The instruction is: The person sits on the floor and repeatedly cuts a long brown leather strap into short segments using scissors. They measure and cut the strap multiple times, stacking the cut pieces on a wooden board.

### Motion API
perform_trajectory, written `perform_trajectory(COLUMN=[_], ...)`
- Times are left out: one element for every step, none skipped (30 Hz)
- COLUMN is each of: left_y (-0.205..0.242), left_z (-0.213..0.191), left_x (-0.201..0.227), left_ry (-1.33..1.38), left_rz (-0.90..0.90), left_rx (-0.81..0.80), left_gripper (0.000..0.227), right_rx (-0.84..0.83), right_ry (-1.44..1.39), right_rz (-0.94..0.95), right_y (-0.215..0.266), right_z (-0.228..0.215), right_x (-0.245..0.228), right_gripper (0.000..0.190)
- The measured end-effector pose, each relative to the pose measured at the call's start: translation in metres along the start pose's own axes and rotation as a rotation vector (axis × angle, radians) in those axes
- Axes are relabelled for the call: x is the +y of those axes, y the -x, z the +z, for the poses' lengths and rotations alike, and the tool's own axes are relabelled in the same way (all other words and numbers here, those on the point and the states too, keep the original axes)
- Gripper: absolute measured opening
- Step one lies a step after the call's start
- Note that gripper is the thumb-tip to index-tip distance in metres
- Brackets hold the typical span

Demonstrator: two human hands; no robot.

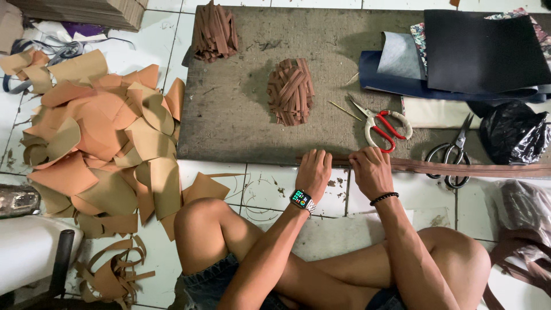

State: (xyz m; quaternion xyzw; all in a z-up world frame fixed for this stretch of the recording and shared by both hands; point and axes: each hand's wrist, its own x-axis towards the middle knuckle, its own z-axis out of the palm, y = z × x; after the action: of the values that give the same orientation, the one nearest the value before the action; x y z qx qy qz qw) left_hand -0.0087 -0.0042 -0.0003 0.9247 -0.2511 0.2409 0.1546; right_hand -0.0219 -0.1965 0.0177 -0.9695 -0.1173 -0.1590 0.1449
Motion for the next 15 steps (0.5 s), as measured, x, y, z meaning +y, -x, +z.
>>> perform_trajectory(left_y=[0.001, 0.001, 0.001, 0.001, 0.001, 0.001, 0.002, 0.003, 0.004, 0.004, 0.004, 0.004, 0.007, 0.007, 0.008], left_z=[0.001, 0.003, 0.004, 0.006, 0.007, 0.009, 0.01, 0.012, 0.013, 0.013, 0.013, 0.013, 0.014, 0.016, 0.018], left_x=[0.0, -0.001, -0.002, -0.002, -0.002, -0.002, -0.002, -0.002, -0.003, -0.003, -0.003, -0.003, -0.003, -0.003, -0.003], left_ry=[0.001, -0.002, -0.005, -0.004, 0.002, 0.007, 0.008, 0.013, 0.019, 0.019, 0.015, 0.013, 0.015, 0.009, 0.004], left_rz=[0.002, 0.007, 0.011, 0.012, 0.011, 0.01, 0.011, 0.015, 0.018, 0.017, 0.018, 0.019, 0.019, 0.019, 0.019], left_rx=[-0.001, 0.001, 0.004, 0.003, 0.003, 0.004, 0.003, 0.0, -0.004, -0.004, -0.012, -0.021, -0.021, -0.027, -0.033], left_gripper=[0.008, 0.008, 0.009, 0.009, 0.009, 0.008, 0.008, 0.009, 0.01, 0.01, 0.009, 0.009, 0.009, 0.009, 0.009], right_rx=[0.0, -0.001, -0.002, -0.003, -0.012, -0.021, -0.021, -0.03, -0.04, -0.04, -0.021, -0.003, -0.004, 0.006, 0.015], right_ry=[0.0, 0.01, 0.02, 0.02, 0.045, 0.07, 0.07, 0.087, 0.104, 0.104, 0.101, 0.099, 0.1, 0.1, 0.1], right_rz=[0.002, -0.002, -0.005, -0.004, 0.002, 0.007, 0.009, 0.014, 0.02, 0.019, 0.008, -0.002, -0.001, -0.006, -0.011], right_y=[0.001, 0.001, 0.0, 0.0, 0.0, 0.0, 0.0, 0.0, -0.001, -0.001, -0.001, 0.0, 0.002, 0.002, 0.002], right_z=[0.001, 0.002, 0.003, 0.002, 0.001, 0.001, -0.001, -0.002, -0.004, -0.003, -0.003, -0.002, -0.001, 0.0, 0.001], right_x=[0.0, 0.001, 0.002, 0.001, 0.001, 0.0, -0.001, -0.002, -0.003, -0.003, -0.003, -0.003, -0.003, -0.001, 0.0], right_gripper=[0.007, 0.007, 0.007, 0.007, 0.008, 0.01, 0.01, 0.01, 0.011, 0.011, 0.01, 0.009, 0.009, 0.009, 0.008])
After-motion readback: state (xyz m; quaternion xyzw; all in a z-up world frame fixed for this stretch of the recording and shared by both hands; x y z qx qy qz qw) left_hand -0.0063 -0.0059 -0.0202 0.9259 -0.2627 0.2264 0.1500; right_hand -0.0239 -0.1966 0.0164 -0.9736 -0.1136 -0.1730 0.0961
